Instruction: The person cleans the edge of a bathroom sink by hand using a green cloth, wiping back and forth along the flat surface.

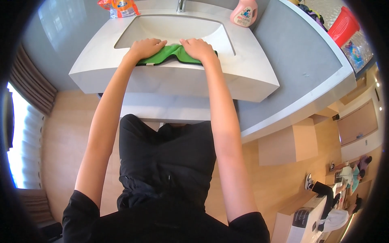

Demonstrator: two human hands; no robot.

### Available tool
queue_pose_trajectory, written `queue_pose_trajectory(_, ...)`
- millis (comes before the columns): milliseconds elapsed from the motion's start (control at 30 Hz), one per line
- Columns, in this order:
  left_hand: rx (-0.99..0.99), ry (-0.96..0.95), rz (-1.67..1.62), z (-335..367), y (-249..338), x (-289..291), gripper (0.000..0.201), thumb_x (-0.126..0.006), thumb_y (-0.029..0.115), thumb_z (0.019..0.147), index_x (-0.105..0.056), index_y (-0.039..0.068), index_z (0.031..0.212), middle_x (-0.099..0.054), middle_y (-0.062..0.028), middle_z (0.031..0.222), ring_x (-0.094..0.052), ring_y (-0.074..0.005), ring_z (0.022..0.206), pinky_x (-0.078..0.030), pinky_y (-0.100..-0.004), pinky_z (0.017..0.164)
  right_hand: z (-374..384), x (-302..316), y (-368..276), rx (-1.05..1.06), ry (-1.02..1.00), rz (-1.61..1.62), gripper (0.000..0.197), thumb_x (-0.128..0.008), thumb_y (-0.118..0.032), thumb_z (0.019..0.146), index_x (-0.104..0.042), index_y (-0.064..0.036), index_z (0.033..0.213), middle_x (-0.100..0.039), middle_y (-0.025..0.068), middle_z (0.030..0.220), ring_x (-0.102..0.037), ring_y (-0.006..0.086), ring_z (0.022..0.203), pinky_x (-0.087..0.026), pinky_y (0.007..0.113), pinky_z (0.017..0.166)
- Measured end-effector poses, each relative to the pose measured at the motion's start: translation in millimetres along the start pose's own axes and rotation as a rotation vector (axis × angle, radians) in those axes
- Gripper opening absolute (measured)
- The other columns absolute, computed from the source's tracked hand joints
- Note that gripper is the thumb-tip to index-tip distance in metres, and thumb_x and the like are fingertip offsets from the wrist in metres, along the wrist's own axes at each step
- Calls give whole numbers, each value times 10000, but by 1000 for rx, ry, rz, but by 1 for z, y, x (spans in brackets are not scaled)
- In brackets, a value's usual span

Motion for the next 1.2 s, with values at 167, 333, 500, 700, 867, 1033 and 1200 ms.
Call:
queue_pose_trajectory(167, -125, 157, -47, -12, 2, 21, 461, -367, 469, 1040, -687, 175, 1193, -723, -130, 1147, -653, -364, 1107, -492, -468, 957, 1, 21, -1, -16, 78, 4, 504, -398, -517, 1004, -744, -182, 1151, -717, 165, 1185, -660, 376, 1123, -492, 488, 999)
queue_pose_trajectory(333, -226, 330, -13, -41, 8, 21, 406, -427, 423, 1034, -673, 147, 1202, -713, -127, 1165, -638, -377, 1123, -470, -466, 1002, -26, 24, -8, -14, 135, -5, 476, -401, -475, 1011, -744, -161, 1114, -730, 166, 1125, -679, 388, 1054, -519, 493, 945)
queue_pose_trajectory(500, -308, 612, -14, -71, 17, 32, 393, -488, 369, 1021, -656, 125, 1280, -684, -117, 1271, -617, -356, 1187, -456, -443, 1050, -51, 35, -16, 107, 312, 35, 399, -464, -387, 1002, -731, -99, 1073, -738, 173, 1042, -687, 397, 978, -537, 484, 880)
queue_pose_trajectory(700, -374, 839, -20, -113, 33, 29, 358, -529, 300, 1008, -679, 89, 1254, -670, -143, 1308, -611, -332, 1222, -461, -436, 1047, -91, 39, -24, 237, 580, 19, 326, -529, -292, 990, -719, -57, 1112, -732, 138, 1137, -671, 337, 1085, -524, 446, 934)
queue_pose_trajectory(867, -390, 819, -137, -150, 40, 21, 364, -596, 210, 967, -638, 90, 1308, -629, -121, 1362, -566, -303, 1272, -400, -448, 1095, -130, 26, -30, 290, 767, -65, 313, -547, -241, 994, -696, -34, 1175, -699, 136, 1240, -634, 311, 1181, -478, 438, 1019)
queue_pose_trajectory(1033, -368, 767, -217, -188, 41, 6, 445, -624, 116, 923, -605, 106, 1367, -572, -116, 1430, -511, -338, 1336, -350, -470, 1151, -183, 8, -40, 288, 718, 9, 371, -543, -215, 1016, -623, -2, 1309, -616, 179, 1358, -526, 355, 1307, -348, 499, 1148)
queue_pose_trajectory(1200, -376, 697, -212, -200, 37, 6, 420, -623, 136, 939, -619, 114, 1358, -567, -119, 1440, -506, -338, 1349, -375, -468, 1145, -201, 1, -42, 211, 621, 120, 441, -543, -297, 1033, -600, 15, 1340, -599, 204, 1373, -490, 387, 1340, -316, 504, 1183)
Point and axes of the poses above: each hand's wrist, its own z-axis towards the middle knuckle, its own x-axis out of the back of the hand, y = z × x, the point moved 8 cm from there along z, towards the middle knuckle
